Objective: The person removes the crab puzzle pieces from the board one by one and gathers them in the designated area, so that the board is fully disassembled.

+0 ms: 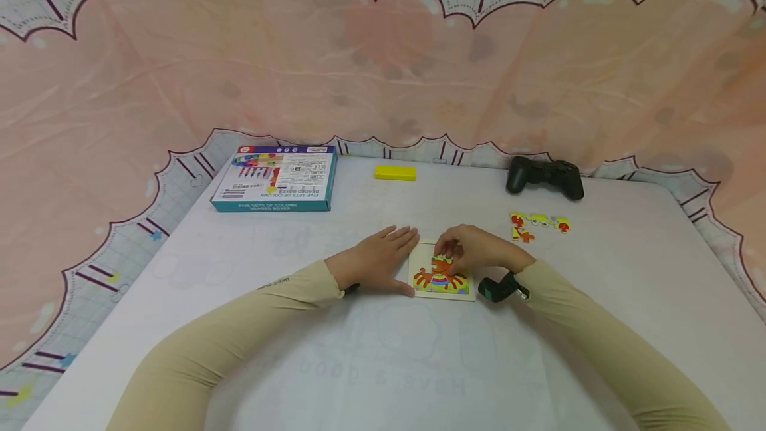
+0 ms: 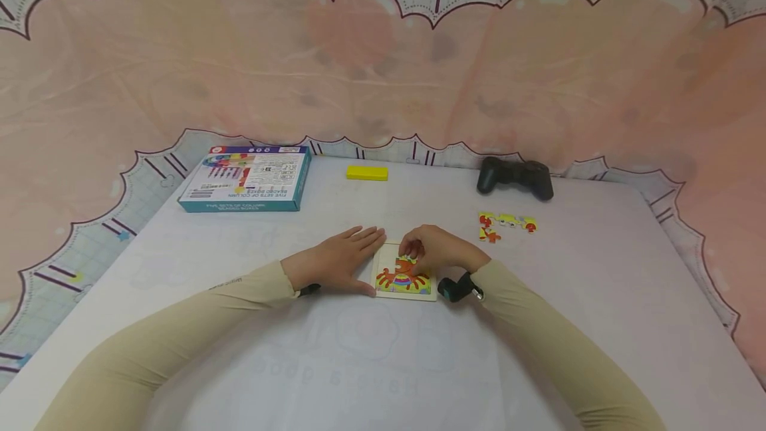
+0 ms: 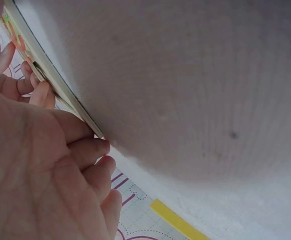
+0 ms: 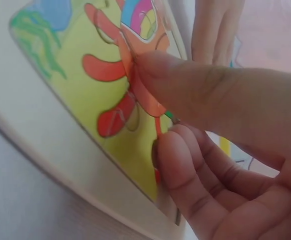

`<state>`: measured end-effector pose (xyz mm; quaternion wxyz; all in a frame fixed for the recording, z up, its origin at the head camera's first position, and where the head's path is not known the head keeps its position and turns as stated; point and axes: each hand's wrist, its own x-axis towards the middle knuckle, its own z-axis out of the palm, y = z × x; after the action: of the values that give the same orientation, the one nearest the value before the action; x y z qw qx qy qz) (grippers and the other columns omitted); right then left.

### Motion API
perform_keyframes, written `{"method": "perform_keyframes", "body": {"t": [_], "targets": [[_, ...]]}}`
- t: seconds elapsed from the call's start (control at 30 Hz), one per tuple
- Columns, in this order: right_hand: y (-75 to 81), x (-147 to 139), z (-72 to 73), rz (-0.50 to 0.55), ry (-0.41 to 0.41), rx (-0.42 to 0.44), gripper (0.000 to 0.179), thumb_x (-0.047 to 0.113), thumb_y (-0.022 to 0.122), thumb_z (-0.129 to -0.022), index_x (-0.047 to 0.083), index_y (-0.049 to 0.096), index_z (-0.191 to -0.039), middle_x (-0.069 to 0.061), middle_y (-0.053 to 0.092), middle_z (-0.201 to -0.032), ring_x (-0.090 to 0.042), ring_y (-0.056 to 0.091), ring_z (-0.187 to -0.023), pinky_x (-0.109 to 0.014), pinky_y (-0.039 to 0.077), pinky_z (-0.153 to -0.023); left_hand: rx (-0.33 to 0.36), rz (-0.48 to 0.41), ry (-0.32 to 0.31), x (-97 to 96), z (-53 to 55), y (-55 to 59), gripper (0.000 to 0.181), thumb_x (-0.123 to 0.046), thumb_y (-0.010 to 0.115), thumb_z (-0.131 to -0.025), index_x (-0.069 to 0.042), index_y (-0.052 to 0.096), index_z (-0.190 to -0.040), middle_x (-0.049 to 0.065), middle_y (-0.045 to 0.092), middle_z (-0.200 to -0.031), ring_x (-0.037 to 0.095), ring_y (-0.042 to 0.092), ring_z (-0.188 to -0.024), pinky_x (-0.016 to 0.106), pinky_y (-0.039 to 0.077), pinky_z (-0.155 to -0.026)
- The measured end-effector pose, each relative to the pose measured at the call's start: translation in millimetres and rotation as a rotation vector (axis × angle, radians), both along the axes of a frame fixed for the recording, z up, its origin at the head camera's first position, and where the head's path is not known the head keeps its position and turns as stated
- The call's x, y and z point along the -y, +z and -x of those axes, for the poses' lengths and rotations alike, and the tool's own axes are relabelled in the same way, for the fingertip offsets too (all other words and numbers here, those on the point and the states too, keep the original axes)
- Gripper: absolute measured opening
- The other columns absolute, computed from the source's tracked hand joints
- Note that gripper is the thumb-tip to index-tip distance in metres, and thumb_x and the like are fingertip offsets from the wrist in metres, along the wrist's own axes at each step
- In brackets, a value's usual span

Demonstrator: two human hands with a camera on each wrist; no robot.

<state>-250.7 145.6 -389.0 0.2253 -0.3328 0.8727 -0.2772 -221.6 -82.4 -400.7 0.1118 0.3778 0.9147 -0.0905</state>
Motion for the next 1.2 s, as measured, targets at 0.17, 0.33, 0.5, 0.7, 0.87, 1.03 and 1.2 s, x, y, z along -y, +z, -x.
{"method": "perform_keyframes", "body": {"t": [0.17,0.33,0.5,0.7,0.87,1.03,1.2], "targets": [[-3.0,1.8,0.7,0.022,-0.023,-0.018,0.023,0.009,0.078,-0.075,0.005,0.067,-0.096,-0.002,0.061,-0.082,-0.012,0.05,-0.074,-0.02,0.045,-0.064,0.001,-0.005,-0.001,0.1,-0.2,1.6,0.104,-0.075,0.046,-0.079,-0.006,0.015,-0.151,0.007,0.016,-0.159,0.021,0.014,-0.147,0.037,0.011,-0.122],[-2.8,4.1,0.8,0.018,-0.05,-0.026,0.021,0.008,0.079,-0.074,0.006,0.067,-0.092,-0.001,0.062,-0.08,-0.011,0.051,-0.071,-0.02,0.045,-0.064,0.003,-0.001,-0.002,0.2,-0.5,3.2,0.104,-0.075,0.045,-0.08,-0.006,0.014,-0.151,0.008,0.015,-0.159,0.022,0.014,-0.147,0.037,0.011,-0.122],[-1.4,5.9,-0.1,0.012,-0.057,-0.021,0.021,0.007,0.079,-0.074,0.006,0.067,-0.091,-0.002,0.062,-0.08,-0.012,0.051,-0.072,-0.02,0.046,-0.065,0.005,0.004,0.003,0.5,-0.9,3.4,0.104,-0.075,0.045,-0.08,-0.006,0.014,-0.151,0.007,0.014,-0.159,0.021,0.013,-0.147,0.037,0.011,-0.122],[-2.5,4.4,-1.4,0.004,-0.065,-0.02,0.024,0.009,0.079,-0.074,0.006,0.067,-0.094,-0.003,0.062,-0.084,-0.013,0.051,-0.076,-0.02,0.046,-0.067,0.009,0.008,0.007,0.0,-0.9,3.3,0.104,-0.075,0.045,-0.08,-0.006,0.014,-0.151,0.007,0.014,-0.159,0.021,0.013,-0.147,0.036,0.011,-0.122],[-2.8,1.9,-2.9,0.011,-0.071,-0.005,0.028,0.011,0.079,-0.074,0.007,0.066,-0.099,-0.004,0.063,-0.089,-0.014,0.052,-0.08,-0.023,0.048,-0.073,0.012,0.003,0.01,-0.5,-1.1,3.3,0.104,-0.074,0.047,-0.08,-0.006,0.015,-0.151,0.007,0.015,-0.159,0.021,0.014,-0.147,0.037,0.011,-0.122],[-3.9,-0.6,-3.9,0.036,-0.072,-0.003,0.031,0.011,0.079,-0.075,0.005,0.065,-0.102,-0.006,0.064,-0.094,-0.015,0.054,-0.083,-0.024,0.05,-0.076,0.011,0.002,0.01,-0.3,-1.5,3.8,0.104,-0.075,0.046,-0.08,-0.006,0.015,-0.151,0.007,0.015,-0.159,0.021,0.014,-0.147,0.037,0.011,-0.122],[-4.1,0.6,-3.9,0.036,-0.087,-0.006,0.029,0.009,0.078,-0.075,0.007,0.065,-0.1,-0.004,0.064,-0.092,-0.015,0.054,-0.082,-0.022,0.05,-0.074,0.008,0.002,0.006,0.0,-0.8,2.5,0.104,-0.075,0.046,-0.08,-0.006,0.015,-0.151,0.007,0.015,-0.159,0.021,0.013,-0.147,0.037,0.011,-0.122]]}}
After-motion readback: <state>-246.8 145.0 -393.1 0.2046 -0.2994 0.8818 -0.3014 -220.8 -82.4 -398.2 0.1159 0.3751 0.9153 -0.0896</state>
